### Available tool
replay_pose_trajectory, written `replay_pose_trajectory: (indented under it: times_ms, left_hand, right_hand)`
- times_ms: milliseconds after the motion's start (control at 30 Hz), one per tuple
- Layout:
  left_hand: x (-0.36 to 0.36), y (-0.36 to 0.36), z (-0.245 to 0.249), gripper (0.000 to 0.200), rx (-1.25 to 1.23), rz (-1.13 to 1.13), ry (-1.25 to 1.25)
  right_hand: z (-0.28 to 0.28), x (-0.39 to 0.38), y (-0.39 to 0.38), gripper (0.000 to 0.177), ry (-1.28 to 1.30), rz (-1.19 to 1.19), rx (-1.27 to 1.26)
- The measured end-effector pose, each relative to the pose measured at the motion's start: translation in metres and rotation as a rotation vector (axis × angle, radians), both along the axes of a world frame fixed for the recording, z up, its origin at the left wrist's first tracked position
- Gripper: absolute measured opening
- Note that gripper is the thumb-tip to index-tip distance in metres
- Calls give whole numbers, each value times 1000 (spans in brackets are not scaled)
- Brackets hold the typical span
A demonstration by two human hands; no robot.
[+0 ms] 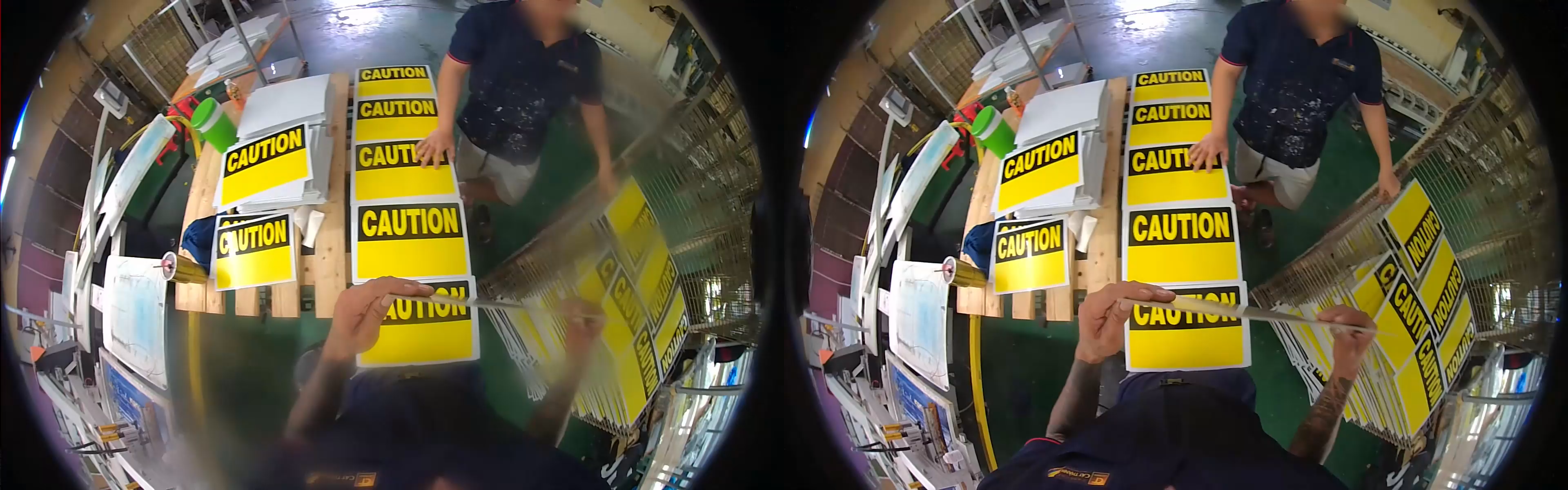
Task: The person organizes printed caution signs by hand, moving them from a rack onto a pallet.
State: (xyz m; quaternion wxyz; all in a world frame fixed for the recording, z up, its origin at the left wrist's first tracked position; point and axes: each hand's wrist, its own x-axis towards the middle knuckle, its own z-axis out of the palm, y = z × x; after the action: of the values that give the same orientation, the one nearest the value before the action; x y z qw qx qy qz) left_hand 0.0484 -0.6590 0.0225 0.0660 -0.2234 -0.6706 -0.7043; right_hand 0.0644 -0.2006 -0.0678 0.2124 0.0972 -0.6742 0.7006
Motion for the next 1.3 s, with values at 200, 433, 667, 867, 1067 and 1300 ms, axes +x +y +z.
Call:
replay_pose_trajectory:
  times_ms: [200,433,667,867,1067,1300]
  left_hand:
    - [4,-2,-15,22,-75,278,44]
    - [-3,-13,23,31,135,88,-406]
    - [4,0,41,40,56,-97,-372]
    - [5,6,43,33,-89,48,-324]
    - [12,8,39,31,-20,82,-371]
    - [12,14,39,25,128,161,-406]
  right_hand:
    - [33,-19,-5,29,117,133,134]
    - [3,-13,-35,51,-670,127,-219]
    - [-55,-15,-49,47,-701,526,-581]
    - [-69,-17,-53,46,-742,572,-641]
    - [-31,2,-62,40,-678,450,-475]
    - [-38,15,-38,56,-728,310,-423]
